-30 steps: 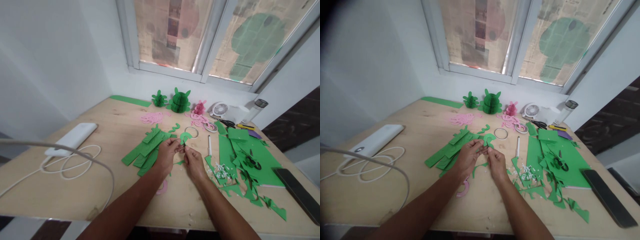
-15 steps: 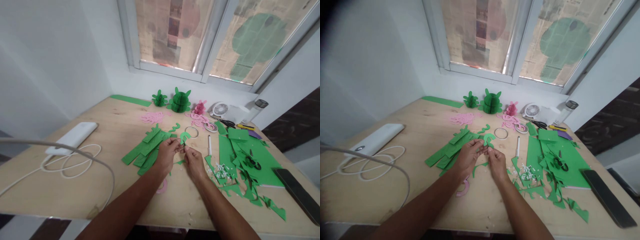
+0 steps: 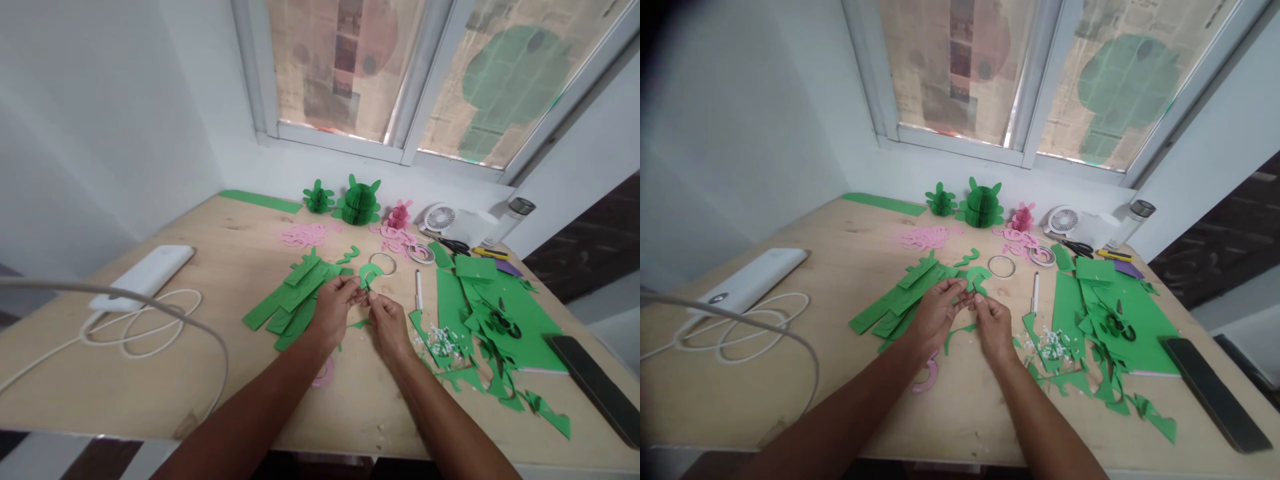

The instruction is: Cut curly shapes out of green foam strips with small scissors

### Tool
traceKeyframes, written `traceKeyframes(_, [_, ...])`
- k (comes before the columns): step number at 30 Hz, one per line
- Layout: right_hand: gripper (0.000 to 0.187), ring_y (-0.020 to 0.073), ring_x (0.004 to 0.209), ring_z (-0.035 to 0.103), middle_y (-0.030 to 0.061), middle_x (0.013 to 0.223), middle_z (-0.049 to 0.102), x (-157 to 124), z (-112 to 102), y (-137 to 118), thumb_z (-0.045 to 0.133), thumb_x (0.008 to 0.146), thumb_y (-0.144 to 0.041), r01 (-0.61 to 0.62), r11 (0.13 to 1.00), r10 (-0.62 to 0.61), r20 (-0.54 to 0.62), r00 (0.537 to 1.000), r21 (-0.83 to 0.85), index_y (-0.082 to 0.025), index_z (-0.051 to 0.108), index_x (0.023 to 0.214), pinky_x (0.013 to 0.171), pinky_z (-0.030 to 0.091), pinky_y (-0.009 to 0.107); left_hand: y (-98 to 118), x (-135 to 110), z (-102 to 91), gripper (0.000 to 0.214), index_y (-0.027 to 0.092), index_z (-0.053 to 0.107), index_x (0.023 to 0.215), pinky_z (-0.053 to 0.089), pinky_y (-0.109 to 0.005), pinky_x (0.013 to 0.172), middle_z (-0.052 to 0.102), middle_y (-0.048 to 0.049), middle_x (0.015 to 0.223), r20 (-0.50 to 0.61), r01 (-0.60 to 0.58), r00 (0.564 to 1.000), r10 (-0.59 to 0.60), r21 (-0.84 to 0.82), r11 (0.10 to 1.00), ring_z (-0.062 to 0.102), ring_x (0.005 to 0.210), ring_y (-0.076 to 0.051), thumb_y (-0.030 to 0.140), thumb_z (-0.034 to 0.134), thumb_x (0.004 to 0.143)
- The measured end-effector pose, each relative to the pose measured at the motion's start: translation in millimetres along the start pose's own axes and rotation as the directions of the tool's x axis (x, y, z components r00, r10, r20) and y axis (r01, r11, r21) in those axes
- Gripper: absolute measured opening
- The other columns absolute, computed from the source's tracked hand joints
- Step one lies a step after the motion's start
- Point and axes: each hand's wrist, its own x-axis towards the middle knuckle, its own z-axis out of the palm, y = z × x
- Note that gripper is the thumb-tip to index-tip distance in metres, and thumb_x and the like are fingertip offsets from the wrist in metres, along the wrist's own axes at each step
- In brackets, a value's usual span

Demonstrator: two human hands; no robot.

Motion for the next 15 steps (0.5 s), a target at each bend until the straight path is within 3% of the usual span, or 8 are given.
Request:
traceKeyframes(9, [0.049,0.0098,0.045,0.026,-0.0076,0.047,0.033,-1.9,0.4,1.0,0.060,0.076,-0.064,-0.040,0.997,0.044,-0.056,0.997,0.062,-0.016,0.062,0.066,0.044,0.018,0.025,1.8,3.3,-1.7,0.025,0.016,0.061,0.066,0.050,-0.027,0.071,0.059,0.0021,0.060,-0.003,-0.009,1.000,0.009,-0.013,1.000,0.058,0.059,-0.010,0.028,0.080,0.056])
traceKeyframes(15, [0.049,0.0089,0.041,0.025,-0.0091,0.046,0.032,1.9,-4.1,-3.7,0.061,0.075,-0.066,-0.018,0.986,0.044,-0.151,0.988,0.169,-0.017,0.063,0.073,0.040,0.017,0.024,1.5,5.6,-4.8,0.027,0.016,0.063,0.066,0.048,-0.025,0.062,0.062,0.0003,0.058,0.015,0.010,1.000,-0.011,0.088,0.996,0.060,0.058,-0.012,0.033,0.081,0.055])
